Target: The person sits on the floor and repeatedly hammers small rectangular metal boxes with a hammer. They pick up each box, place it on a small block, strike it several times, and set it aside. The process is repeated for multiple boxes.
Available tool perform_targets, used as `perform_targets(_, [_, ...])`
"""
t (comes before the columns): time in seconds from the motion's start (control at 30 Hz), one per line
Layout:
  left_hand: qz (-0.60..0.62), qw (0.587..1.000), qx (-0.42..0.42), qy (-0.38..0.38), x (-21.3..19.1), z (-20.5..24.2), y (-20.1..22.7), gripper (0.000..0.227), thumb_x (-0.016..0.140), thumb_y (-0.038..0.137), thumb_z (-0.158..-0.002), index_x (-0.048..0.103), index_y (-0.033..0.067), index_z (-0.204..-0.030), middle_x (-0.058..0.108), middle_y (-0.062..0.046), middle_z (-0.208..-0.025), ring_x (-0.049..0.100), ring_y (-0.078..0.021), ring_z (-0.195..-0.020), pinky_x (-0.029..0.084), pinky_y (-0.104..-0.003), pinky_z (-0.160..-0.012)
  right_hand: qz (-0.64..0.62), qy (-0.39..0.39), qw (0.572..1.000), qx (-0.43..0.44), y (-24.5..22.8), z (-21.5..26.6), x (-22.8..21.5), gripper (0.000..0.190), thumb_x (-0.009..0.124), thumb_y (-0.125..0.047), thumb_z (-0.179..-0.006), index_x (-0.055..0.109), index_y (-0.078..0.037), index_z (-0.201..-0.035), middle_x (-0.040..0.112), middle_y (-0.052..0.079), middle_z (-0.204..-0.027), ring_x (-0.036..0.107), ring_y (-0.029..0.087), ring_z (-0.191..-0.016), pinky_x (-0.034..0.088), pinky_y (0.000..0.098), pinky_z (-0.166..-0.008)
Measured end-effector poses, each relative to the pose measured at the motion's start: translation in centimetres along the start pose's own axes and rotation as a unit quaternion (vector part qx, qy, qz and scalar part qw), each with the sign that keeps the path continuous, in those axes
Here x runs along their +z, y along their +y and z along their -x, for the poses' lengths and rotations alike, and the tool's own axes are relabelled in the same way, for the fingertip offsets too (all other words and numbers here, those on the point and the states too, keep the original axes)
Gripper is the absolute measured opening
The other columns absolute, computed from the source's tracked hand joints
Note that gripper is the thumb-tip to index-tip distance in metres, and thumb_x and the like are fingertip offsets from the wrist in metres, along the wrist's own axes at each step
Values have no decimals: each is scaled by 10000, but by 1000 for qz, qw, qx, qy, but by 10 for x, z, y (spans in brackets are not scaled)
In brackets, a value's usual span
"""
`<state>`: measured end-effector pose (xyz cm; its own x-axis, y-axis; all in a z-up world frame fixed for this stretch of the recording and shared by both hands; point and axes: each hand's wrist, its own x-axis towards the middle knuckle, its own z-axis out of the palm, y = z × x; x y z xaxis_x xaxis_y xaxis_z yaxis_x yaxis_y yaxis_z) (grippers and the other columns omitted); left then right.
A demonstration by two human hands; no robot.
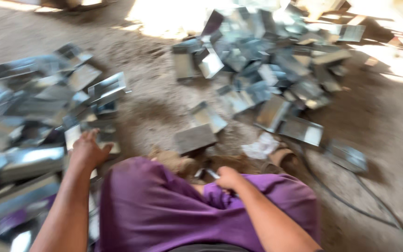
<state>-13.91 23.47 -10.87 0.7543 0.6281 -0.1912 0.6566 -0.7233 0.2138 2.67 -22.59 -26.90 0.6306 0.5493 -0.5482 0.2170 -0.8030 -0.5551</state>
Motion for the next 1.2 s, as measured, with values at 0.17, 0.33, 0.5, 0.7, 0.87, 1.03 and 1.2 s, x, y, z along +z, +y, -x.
perform_targets(0.17, [-113, 988, -28, -100, 40, 34, -85, 1050, 682, 666, -815, 132, 344, -1649, -107, 30, -1735, 121, -322, -1579, 185, -634, -1219, -145, -115, 974, 133, 1, -8, -15, 210, 682, -138, -954, 693, 69, -991, 647, 140, -607, 596, 222, -426, 489, 374, -396])
perform_targets(0.33, [-114, 992, -2, 48, 56, 25, -73, 1009, 672, 669, -855, 154, 278, -1627, -108, -55, -1698, 155, -388, -1540, 203, -617, -1174, -175, -97, 961, 188, -6, 0, -22, 288, 706, -137, -945, 655, 35, -1171, 604, 113, -632, 546, 194, -418, 462, 355, -383])
perform_targets(0.5, [191, 957, -110, 189, 44, -14, -73, 1077, 748, 604, -836, 227, 48, -1597, 367, -290, -1558, 550, -424, -1301, 504, -485, -1010, -191, -89, 956, 204, -1, -2, -22, 361, 708, -166, -948, 637, 17, -1252, 591, 102, -639, 541, 188, -421, 459, 352, -383])
perform_targets(0.7, [134, 973, -168, 86, -8, -32, -39, 815, 796, 459, -799, 479, 145, -1481, 718, -212, -1210, 687, -405, -1150, 565, -472, -954, -223, -49, 950, 211, 10, -5, -17, 345, 710, -153, -935, 630, -42, -1251, 635, 113, -647, 559, 181, -437, 454, 351, -400])
perform_targets(0.87, [116, 982, -22, 150, -45, -23, 23, 789, 806, 394, -801, 472, 144, -1470, 689, -245, -1214, 660, -423, -1123, 532, -481, -945, -172, 69, 973, 137, 13, 12, -17, 235, 747, -176, -919, 712, 24, -1037, 616, 106, -569, 562, 192, -407, 447, 359, -391])
perform_targets(1.03, [203, 978, 32, -29, -12, -52, 99, 876, 695, 282, -888, 239, 162, -1626, 654, -282, -1257, 665, -416, -1120, 531, -462, -986, -200, 252, 940, 118, -20, 44, -50, 251, 754, -183, -900, 728, 24, -1039, 636, 98, -589, 580, 187, -422, 463, 362, -420])
perform_targets(1.2, [101, 947, -47, -301, 90, -100, 182, 1034, 511, 106, -922, -178, 303, -1666, 702, -309, -1272, 730, -366, -1151, 528, -446, -1033, -186, 385, 902, 63, -48, 78, -74, 473, 750, -172, -869, 644, 2, -1296, 686, 110, -688, 638, 172, -507, 496, 341, -482])
